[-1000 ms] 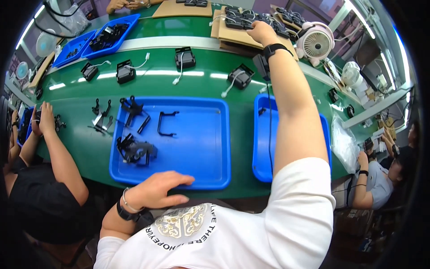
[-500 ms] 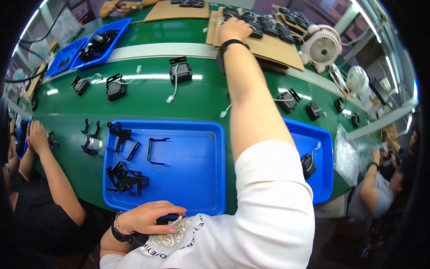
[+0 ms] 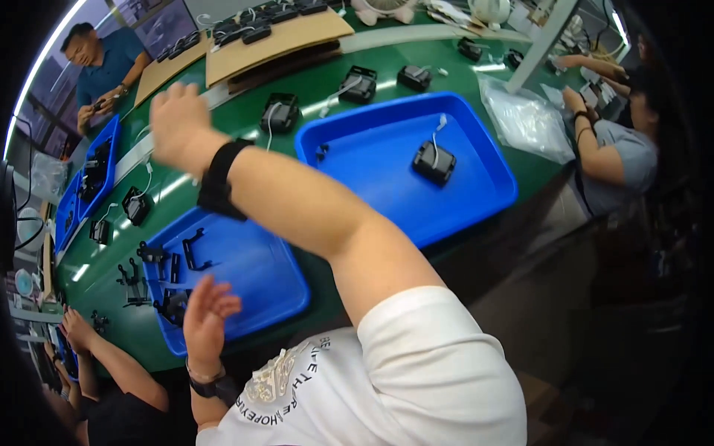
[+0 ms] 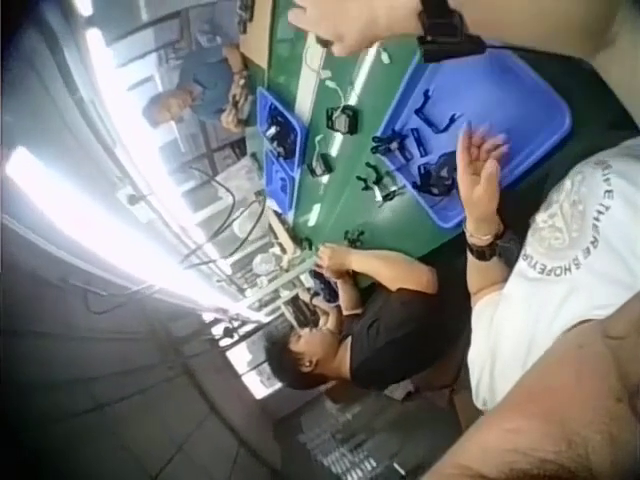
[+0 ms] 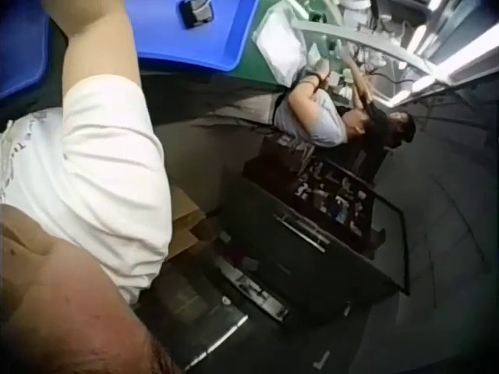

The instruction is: Manually assemble small electronic fan components by attaching wiring and internal parts to plastic housings.

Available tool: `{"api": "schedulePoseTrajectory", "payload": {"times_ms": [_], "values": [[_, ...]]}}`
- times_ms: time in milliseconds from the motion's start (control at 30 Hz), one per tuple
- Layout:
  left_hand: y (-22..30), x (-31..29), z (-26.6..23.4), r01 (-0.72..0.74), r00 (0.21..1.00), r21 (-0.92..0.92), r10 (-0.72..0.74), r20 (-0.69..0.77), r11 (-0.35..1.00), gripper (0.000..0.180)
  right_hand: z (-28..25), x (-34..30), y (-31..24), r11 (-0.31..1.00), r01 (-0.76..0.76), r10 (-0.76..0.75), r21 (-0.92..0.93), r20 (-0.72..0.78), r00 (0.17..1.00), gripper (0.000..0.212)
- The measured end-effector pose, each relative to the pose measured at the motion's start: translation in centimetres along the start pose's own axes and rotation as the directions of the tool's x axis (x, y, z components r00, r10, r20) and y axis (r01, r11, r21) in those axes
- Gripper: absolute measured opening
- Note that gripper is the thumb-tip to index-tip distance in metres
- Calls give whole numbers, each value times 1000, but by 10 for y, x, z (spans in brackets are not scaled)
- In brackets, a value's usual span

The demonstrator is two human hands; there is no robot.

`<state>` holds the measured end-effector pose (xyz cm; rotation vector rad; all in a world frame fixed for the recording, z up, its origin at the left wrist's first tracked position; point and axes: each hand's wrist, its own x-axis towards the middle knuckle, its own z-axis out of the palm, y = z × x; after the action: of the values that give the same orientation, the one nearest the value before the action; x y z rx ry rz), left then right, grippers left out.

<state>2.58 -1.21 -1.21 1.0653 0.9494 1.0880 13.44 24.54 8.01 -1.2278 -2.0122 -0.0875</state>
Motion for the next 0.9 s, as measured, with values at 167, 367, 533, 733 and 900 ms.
{"api": "schedulePoseTrajectory", "payload": {"times_ms": [167, 367, 533, 733, 900], "values": [[14, 19, 20, -257, 965, -396, 253, -62, 882, 66, -52, -88, -55, 964, 208, -187, 169, -132, 974, 40], [16, -15, 36, -266, 960, -509, 178, -216, 819, 55, -94, -170, -65, 826, 324, -336, 461, -58, 940, 45], [-5, -19, 53, -315, 930, -495, 158, -332, 810, 42, -93, -213, -42, 762, 399, -438, 511, -48, 898, 66], [-21, -50, 29, -165, 960, -558, 4, -279, 813, 32, -90, -189, -40, 564, 314, -604, 764, 122, 788, 56], [-21, -68, 15, -232, 928, -416, 71, -366, 879, 31, -26, -127, -67, 869, 127, -373, 478, 465, 803, 29]]}}
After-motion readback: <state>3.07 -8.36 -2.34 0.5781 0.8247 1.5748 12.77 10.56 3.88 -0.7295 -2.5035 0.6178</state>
